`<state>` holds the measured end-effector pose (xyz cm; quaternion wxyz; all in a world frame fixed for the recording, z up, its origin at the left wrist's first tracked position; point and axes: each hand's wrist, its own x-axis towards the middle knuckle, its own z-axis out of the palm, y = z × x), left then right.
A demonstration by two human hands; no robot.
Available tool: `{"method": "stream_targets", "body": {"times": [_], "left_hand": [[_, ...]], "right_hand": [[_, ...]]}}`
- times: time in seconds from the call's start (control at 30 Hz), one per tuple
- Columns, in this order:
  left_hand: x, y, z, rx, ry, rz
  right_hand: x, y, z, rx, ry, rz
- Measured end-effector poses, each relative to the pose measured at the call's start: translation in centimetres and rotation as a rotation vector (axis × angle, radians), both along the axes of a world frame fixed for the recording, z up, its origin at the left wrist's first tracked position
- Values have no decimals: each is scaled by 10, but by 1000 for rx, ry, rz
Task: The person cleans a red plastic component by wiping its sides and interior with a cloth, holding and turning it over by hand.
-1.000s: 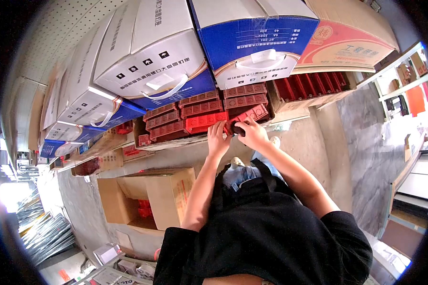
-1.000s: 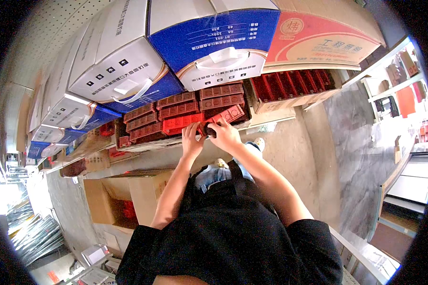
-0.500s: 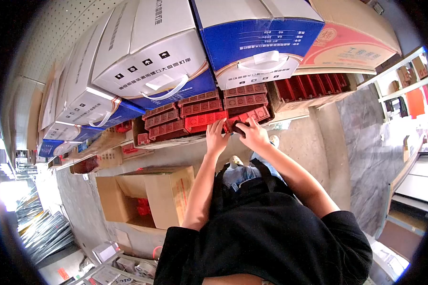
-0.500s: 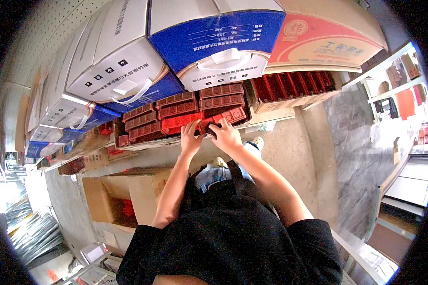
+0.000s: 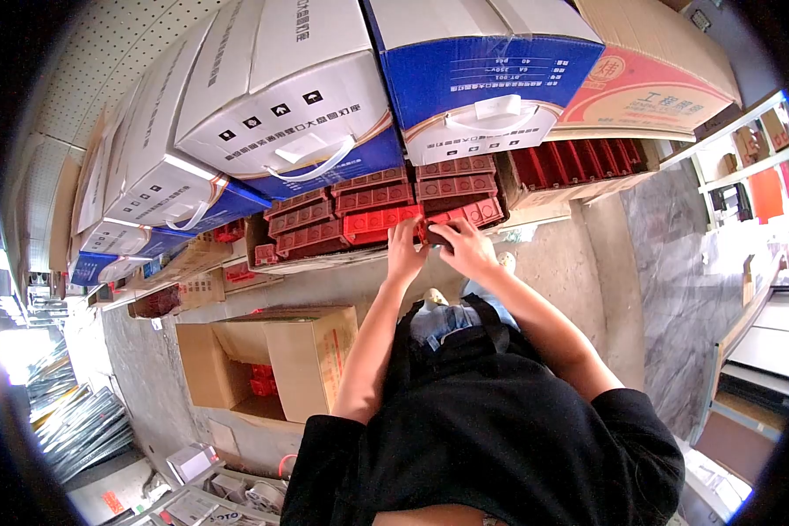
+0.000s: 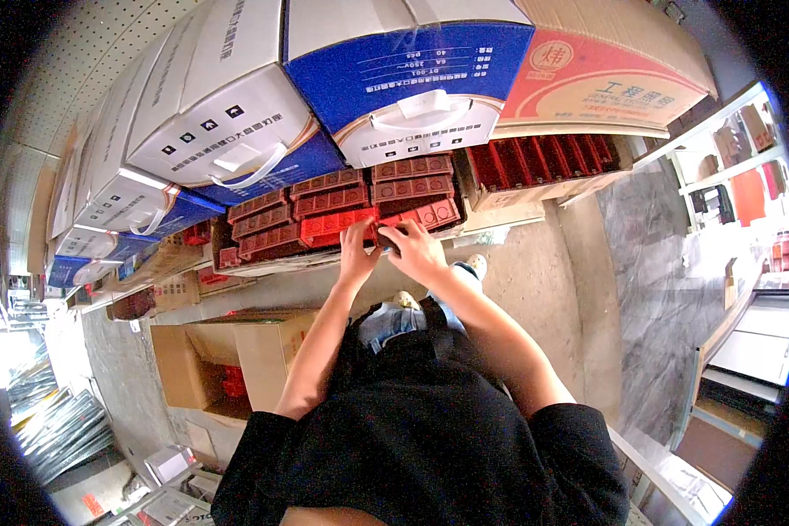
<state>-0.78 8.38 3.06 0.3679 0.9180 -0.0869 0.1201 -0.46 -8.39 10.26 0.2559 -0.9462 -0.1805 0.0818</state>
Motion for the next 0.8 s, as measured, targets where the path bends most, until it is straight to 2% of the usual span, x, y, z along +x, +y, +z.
{"method": "stream_targets", "body": {"times": [0.03, 0.13, 0.4, 0.8], "left_hand": [[0, 1, 1, 23, 20, -5], [0, 2, 2, 63, 32, -7], [-1, 2, -2, 100, -13, 4], [0, 2, 2, 98, -4, -69]], "right_hand": [[0, 5, -16, 35, -120, 28], [4, 20, -19, -47, -160, -8], [8, 30, -31, 136, -232, -141], [0, 28, -29, 136, -297, -176]]}}
